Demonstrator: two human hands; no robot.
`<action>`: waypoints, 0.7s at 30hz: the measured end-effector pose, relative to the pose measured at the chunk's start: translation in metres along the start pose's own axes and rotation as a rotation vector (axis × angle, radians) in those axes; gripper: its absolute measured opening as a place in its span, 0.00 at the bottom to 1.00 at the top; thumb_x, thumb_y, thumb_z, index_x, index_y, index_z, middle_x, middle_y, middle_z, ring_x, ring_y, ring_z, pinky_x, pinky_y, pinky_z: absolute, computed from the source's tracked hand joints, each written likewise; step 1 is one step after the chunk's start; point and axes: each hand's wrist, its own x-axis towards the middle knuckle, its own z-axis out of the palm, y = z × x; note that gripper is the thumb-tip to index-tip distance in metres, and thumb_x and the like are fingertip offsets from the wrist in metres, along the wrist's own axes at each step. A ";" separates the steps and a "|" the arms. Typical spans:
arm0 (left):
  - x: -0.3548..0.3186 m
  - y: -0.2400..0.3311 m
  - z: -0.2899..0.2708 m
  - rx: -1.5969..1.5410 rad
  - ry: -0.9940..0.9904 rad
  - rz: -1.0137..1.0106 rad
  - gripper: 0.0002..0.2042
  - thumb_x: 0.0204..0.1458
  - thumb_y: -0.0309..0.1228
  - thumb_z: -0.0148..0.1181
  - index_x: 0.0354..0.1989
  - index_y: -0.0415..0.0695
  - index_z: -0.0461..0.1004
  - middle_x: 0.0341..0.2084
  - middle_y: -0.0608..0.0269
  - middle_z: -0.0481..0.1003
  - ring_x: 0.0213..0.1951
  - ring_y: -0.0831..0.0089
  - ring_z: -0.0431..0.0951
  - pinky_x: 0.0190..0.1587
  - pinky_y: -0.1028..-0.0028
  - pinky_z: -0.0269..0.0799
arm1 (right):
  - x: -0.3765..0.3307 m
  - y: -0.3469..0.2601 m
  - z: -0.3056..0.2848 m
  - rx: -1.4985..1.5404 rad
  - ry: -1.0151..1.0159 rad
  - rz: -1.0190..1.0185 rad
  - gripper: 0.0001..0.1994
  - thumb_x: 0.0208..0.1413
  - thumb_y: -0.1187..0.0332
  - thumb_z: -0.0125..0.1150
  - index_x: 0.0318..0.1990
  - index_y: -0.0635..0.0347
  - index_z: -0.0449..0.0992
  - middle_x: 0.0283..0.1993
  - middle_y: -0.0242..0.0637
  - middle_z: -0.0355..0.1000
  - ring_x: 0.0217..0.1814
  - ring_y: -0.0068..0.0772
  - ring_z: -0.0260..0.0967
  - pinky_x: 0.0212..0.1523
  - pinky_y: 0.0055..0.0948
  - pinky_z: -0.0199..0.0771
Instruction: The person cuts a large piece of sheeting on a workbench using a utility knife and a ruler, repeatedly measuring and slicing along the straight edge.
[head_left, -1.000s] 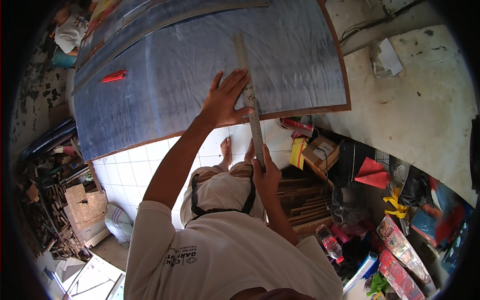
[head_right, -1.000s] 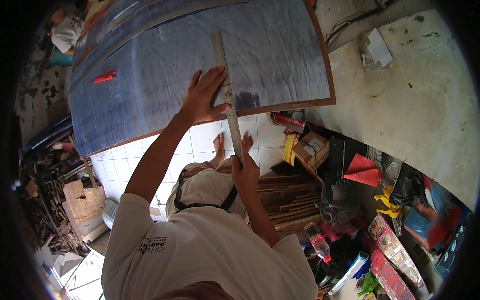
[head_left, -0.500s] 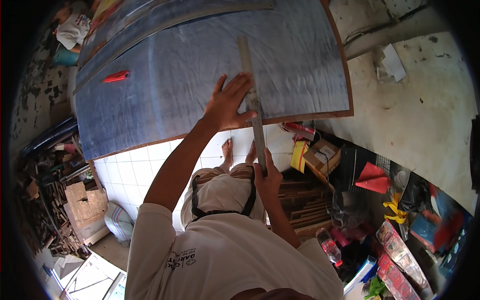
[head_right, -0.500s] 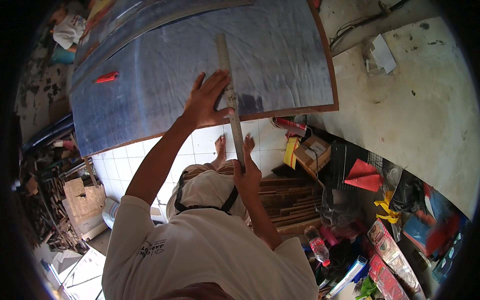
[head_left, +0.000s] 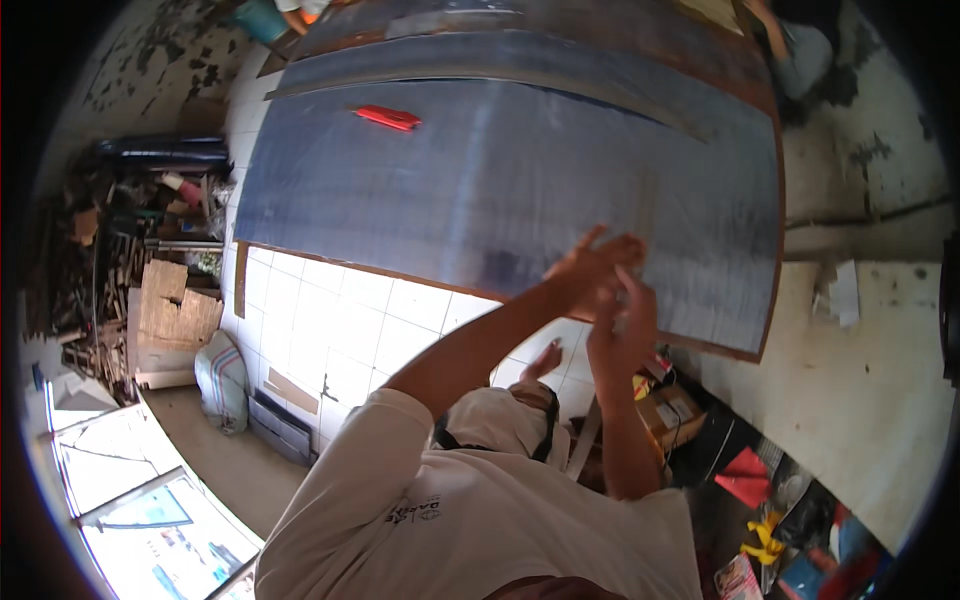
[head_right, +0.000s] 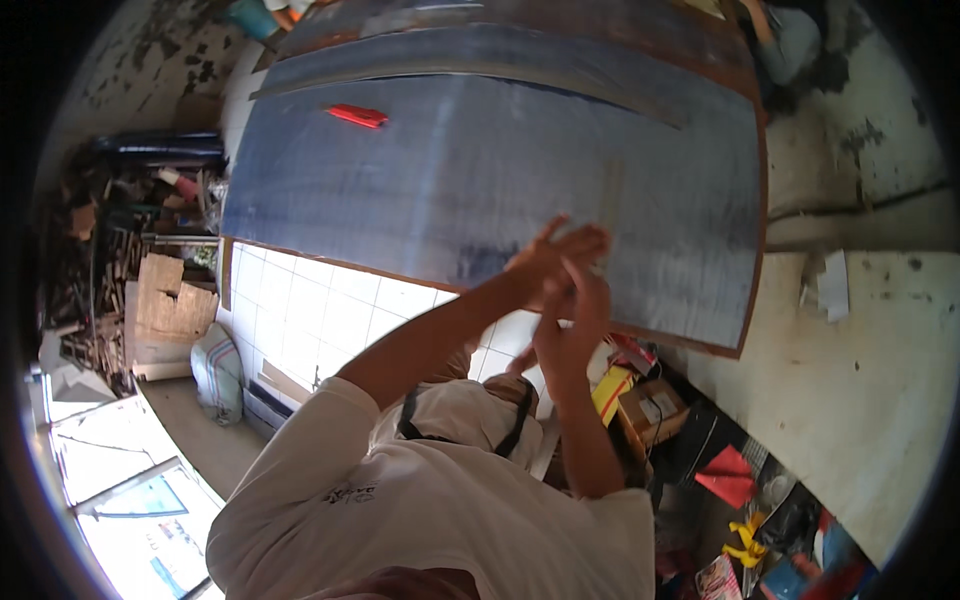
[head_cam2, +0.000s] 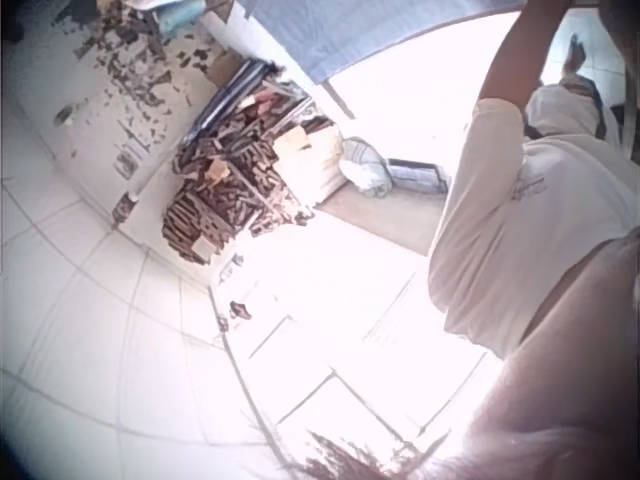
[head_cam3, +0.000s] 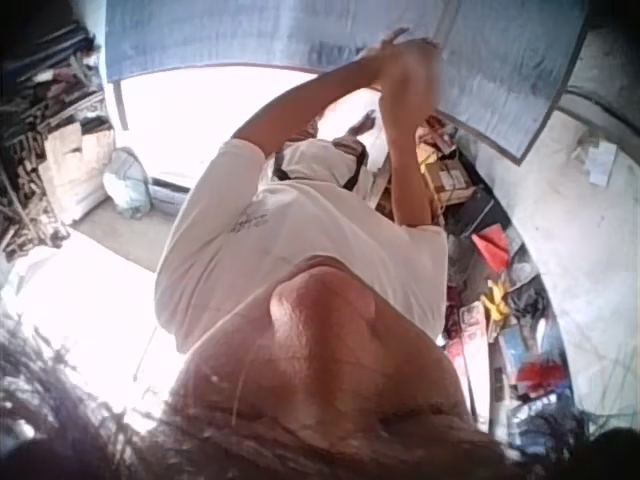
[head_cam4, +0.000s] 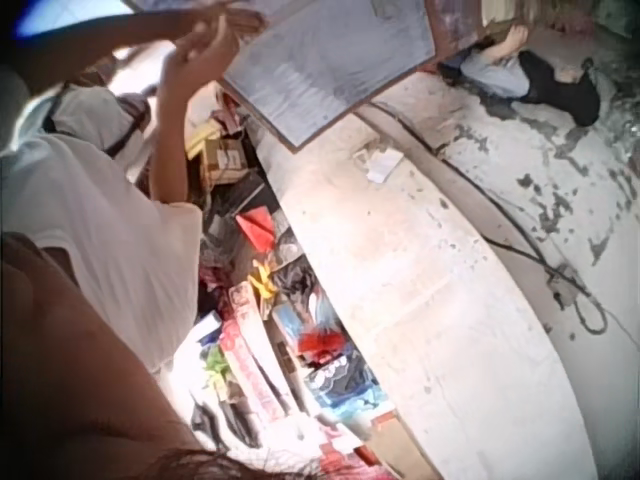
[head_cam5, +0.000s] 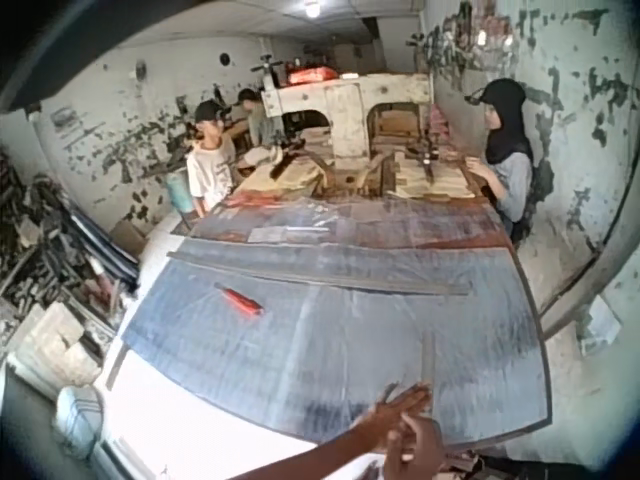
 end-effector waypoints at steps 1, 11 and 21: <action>0.003 0.001 0.005 0.064 0.011 0.021 0.43 0.51 0.59 0.61 0.71 0.43 0.63 0.74 0.58 0.58 0.76 0.65 0.53 0.76 0.46 0.40 | 0.032 -0.009 0.029 0.021 0.048 -0.264 0.12 0.62 0.72 0.62 0.52 0.63 0.78 0.41 0.42 0.76 0.41 0.40 0.76 0.43 0.39 0.75; -0.014 -0.003 0.024 -0.250 0.028 -0.043 0.43 0.58 0.58 0.56 0.75 0.42 0.56 0.77 0.57 0.50 0.80 0.68 0.41 0.78 0.48 0.29 | 0.185 -0.078 0.374 -0.170 -0.436 -0.566 0.18 0.54 0.70 0.68 0.53 0.58 0.76 0.47 0.43 0.77 0.51 0.50 0.75 0.50 0.45 0.78; -0.001 -0.015 -0.012 -0.373 -0.001 -0.007 0.40 0.55 0.53 0.62 0.71 0.40 0.60 0.72 0.55 0.59 0.76 0.63 0.52 0.74 0.44 0.39 | 0.176 -0.084 0.368 -0.232 -0.650 -0.351 0.08 0.61 0.74 0.56 0.45 0.70 0.73 0.44 0.52 0.71 0.40 0.52 0.79 0.39 0.53 0.81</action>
